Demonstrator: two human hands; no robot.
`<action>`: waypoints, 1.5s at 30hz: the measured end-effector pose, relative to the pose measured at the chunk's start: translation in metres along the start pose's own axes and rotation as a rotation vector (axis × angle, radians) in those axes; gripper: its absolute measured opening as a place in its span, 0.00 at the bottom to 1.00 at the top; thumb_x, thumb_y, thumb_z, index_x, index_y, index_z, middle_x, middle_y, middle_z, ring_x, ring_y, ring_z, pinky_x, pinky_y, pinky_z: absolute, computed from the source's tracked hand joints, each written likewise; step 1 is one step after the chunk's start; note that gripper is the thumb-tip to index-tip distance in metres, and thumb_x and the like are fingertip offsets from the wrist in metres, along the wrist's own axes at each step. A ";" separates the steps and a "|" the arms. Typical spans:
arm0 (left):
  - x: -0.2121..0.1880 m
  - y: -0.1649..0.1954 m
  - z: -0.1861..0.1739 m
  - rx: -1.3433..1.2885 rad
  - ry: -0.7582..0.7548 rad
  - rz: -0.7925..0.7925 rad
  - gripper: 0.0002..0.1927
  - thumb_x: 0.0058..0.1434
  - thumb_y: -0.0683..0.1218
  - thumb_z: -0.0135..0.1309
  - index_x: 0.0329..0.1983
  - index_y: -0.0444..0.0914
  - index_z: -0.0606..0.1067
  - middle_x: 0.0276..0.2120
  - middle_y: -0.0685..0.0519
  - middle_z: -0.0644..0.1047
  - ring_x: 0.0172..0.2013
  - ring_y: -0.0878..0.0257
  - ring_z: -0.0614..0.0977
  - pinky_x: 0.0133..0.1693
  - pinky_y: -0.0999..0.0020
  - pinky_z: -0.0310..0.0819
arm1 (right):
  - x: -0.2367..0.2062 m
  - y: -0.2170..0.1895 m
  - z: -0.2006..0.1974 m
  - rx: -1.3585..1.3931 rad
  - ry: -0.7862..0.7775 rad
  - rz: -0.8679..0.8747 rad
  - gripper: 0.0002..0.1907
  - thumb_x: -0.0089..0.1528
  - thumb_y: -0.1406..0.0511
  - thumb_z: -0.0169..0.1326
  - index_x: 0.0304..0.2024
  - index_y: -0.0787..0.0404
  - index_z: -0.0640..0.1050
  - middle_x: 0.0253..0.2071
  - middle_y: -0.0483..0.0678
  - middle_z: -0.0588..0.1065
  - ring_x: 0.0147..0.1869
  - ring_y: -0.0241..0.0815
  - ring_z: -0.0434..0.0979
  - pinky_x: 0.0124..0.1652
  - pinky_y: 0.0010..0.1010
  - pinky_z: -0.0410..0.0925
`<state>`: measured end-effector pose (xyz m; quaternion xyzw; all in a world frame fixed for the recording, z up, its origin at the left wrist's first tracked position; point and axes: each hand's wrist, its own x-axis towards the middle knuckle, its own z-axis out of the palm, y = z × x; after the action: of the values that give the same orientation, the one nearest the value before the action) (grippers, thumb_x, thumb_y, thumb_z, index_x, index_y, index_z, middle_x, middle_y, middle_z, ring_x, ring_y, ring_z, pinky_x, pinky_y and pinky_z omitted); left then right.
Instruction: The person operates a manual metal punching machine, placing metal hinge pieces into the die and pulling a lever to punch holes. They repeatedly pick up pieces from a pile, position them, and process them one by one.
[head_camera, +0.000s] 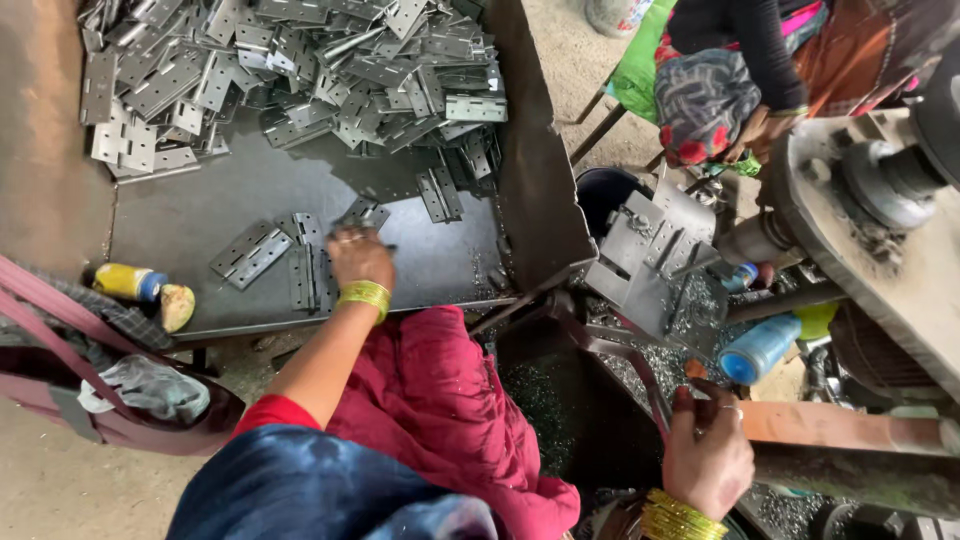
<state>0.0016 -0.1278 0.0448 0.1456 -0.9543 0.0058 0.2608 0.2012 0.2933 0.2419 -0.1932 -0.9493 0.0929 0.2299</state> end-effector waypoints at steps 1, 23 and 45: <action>0.003 -0.003 0.013 0.018 -0.116 0.006 0.21 0.57 0.50 0.50 0.49 0.35 0.80 0.50 0.42 0.79 0.53 0.47 0.78 0.53 0.49 0.65 | 0.008 -0.007 -0.005 -0.031 -0.023 0.023 0.21 0.67 0.50 0.56 0.51 0.58 0.80 0.37 0.54 0.82 0.35 0.55 0.82 0.39 0.47 0.72; 0.003 0.035 -0.003 -0.231 -0.519 0.138 0.25 0.53 0.55 0.66 0.51 0.40 0.78 0.56 0.48 0.74 0.61 0.49 0.71 0.56 0.54 0.68 | 0.017 -0.053 -0.033 -0.147 -0.053 0.046 0.15 0.69 0.50 0.53 0.47 0.49 0.81 0.33 0.51 0.81 0.37 0.60 0.81 0.38 0.50 0.70; 0.003 0.095 -0.146 -0.628 -0.643 0.439 0.15 0.60 0.47 0.56 0.51 0.49 0.80 0.46 0.46 0.82 0.48 0.45 0.82 0.51 0.50 0.75 | -0.028 -0.035 -0.024 0.117 -0.021 0.041 0.12 0.62 0.57 0.57 0.40 0.58 0.80 0.38 0.54 0.80 0.44 0.58 0.79 0.41 0.47 0.70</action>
<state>0.0447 -0.0248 0.1786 -0.1500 -0.9502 -0.2724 -0.0226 0.2244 0.2522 0.2611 -0.1978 -0.9405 0.1549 0.2287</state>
